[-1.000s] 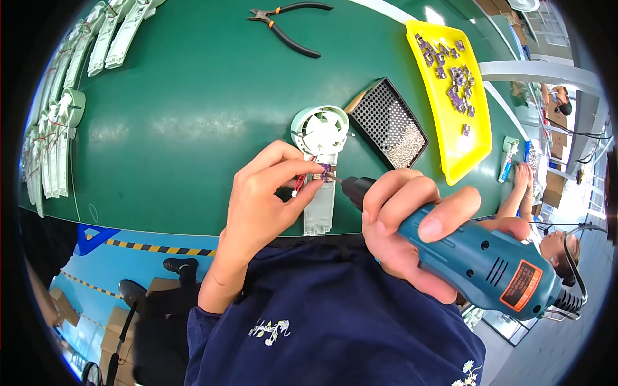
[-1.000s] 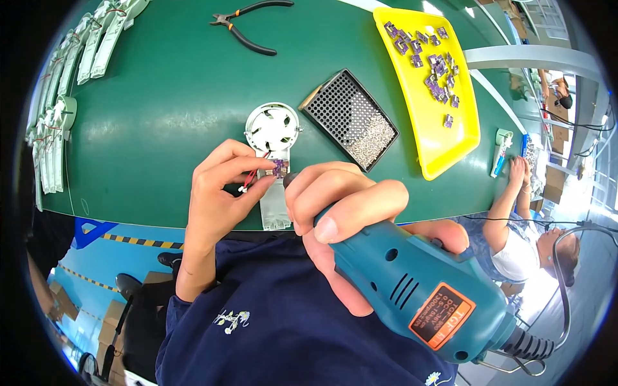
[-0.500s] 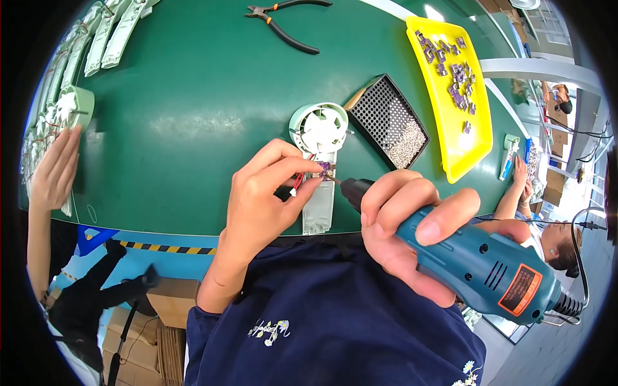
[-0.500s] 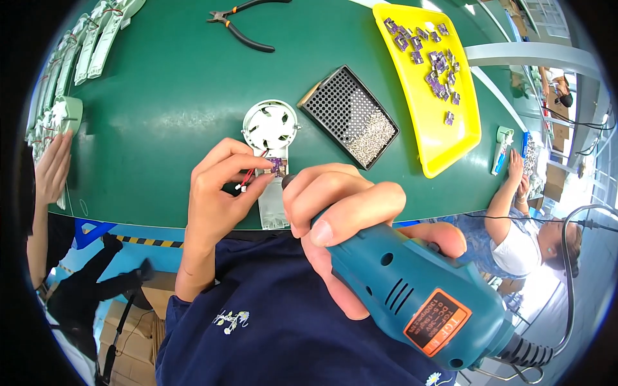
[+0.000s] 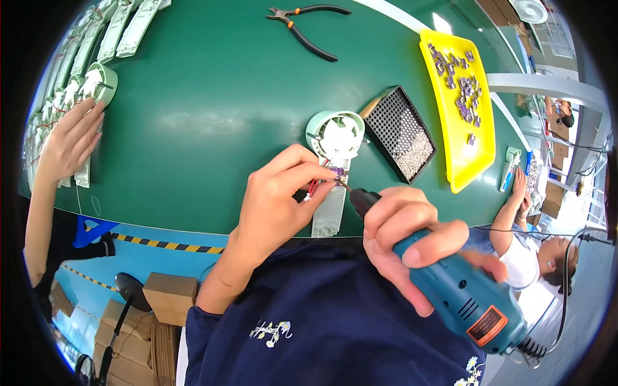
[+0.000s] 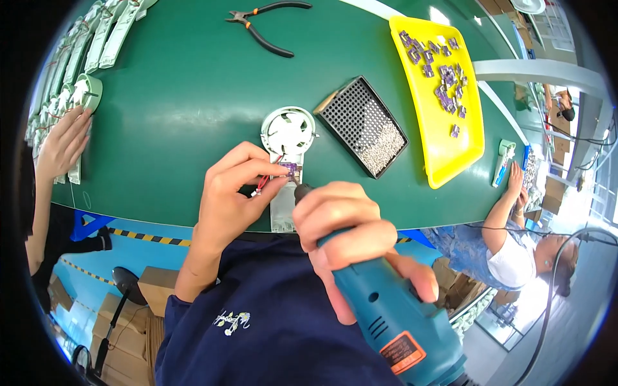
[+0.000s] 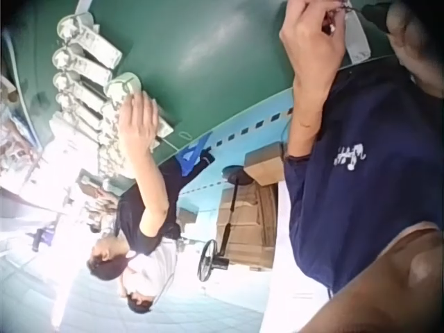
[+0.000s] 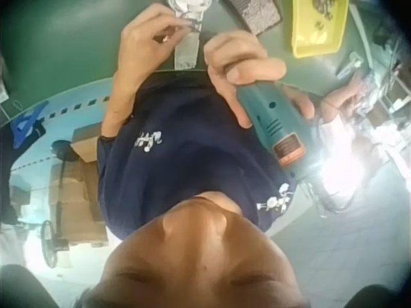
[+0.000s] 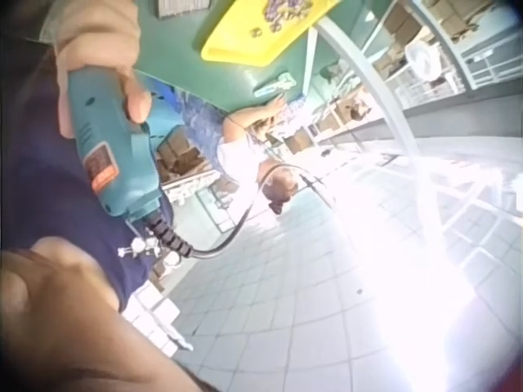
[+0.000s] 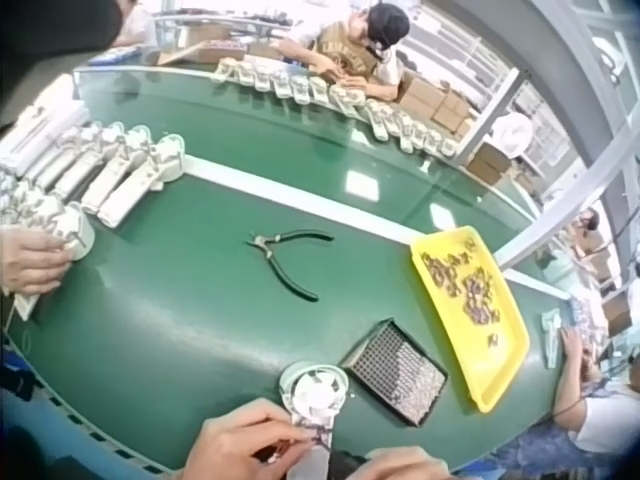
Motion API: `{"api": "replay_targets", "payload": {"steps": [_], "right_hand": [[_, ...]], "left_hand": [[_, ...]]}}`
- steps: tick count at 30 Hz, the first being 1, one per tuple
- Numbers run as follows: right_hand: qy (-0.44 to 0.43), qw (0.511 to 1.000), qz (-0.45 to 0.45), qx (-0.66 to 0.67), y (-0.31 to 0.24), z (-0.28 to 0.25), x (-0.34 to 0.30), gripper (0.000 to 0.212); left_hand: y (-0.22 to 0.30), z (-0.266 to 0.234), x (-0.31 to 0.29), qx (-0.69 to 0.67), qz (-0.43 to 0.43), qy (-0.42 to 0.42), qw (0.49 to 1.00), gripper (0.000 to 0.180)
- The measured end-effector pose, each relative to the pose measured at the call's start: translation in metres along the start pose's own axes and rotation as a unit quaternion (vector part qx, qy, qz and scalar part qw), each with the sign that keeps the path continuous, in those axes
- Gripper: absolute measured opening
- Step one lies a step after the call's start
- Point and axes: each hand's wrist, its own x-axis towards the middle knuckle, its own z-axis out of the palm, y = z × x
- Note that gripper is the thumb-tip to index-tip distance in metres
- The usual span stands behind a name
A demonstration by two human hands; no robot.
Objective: The person assembles handheld fans by inserting circuit boards into fan casings and securing them with screws using an electric screwdriver.
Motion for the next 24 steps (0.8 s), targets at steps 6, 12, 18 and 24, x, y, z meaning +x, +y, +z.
{"api": "replay_targets", "payload": {"steps": [6,12,18,24], "right_hand": [[-0.012,1.000,0.003,0.009,-0.001,-0.001,0.002,0.087],[0.071,0.994,0.073,0.035,-0.016,-0.003,0.024,0.078],[0.207,0.959,0.136,0.137,-0.054,-0.033,0.017,0.078],[0.214,0.955,0.164,0.124,-0.039,-0.012,-0.034,0.087]], "left_hand": [[0.001,0.001,0.000,0.019,0.008,-0.012,1.000,0.019],[0.004,0.003,0.004,0.011,-0.005,-0.013,1.000,0.014],[0.007,0.000,-0.001,0.009,-0.031,-0.018,0.999,0.016],[0.007,0.001,0.000,0.023,-0.035,-0.020,0.999,0.016]]}}
